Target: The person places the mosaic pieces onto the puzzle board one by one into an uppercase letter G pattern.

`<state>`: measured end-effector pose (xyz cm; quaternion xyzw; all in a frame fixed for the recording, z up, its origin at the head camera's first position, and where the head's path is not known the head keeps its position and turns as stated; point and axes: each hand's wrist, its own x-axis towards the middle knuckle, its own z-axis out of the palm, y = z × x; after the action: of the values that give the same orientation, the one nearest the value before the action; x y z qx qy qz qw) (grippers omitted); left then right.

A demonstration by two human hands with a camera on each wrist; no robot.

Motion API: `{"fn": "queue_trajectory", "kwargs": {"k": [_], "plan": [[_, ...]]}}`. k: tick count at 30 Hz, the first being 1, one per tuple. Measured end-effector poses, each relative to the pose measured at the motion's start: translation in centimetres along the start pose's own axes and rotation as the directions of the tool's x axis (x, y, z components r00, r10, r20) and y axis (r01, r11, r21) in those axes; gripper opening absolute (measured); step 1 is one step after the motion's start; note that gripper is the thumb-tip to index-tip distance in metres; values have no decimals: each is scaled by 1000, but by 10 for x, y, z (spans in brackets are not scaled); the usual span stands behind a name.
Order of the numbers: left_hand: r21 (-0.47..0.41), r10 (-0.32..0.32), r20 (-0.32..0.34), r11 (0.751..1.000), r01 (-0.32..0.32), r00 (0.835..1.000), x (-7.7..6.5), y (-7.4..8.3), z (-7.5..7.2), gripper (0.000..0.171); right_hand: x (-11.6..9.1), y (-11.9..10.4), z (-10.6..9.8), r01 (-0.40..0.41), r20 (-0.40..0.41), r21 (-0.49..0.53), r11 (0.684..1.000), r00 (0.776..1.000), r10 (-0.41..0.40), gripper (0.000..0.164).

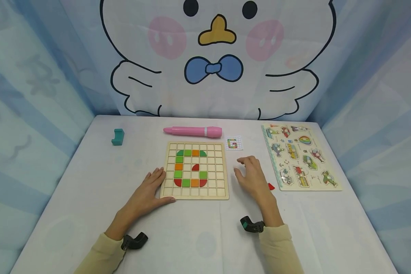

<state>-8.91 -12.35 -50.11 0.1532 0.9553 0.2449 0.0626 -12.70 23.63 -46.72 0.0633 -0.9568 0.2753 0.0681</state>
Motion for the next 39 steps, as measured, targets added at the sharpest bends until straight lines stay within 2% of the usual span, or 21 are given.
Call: {"fn": "queue_trajectory", "kwargs": {"k": [8,16,22,30,39], "plan": [[2,-9,2,1000,9,1000,0,0,-1,105,-11,18,-9,-42,2,-27,999,999,42,36],[3,-10,8,1000,10,1000,0,0,0,105,-26,35,-22,-101,53,-50,994,993,104,40],[6,-3,-3,1000,3,1000,0,0,0,105,-34,46,-28,-111,73,-53,992,991,114,42],[0,0,-4,1000,0,1000,0,0,1,105,-44,55,-34,-171,118,-72,983,977,178,48],[5,-3,-2,1000,3,1000,-1,1,0,105,-50,62,-37,-217,138,-114,969,963,232,47]]}}
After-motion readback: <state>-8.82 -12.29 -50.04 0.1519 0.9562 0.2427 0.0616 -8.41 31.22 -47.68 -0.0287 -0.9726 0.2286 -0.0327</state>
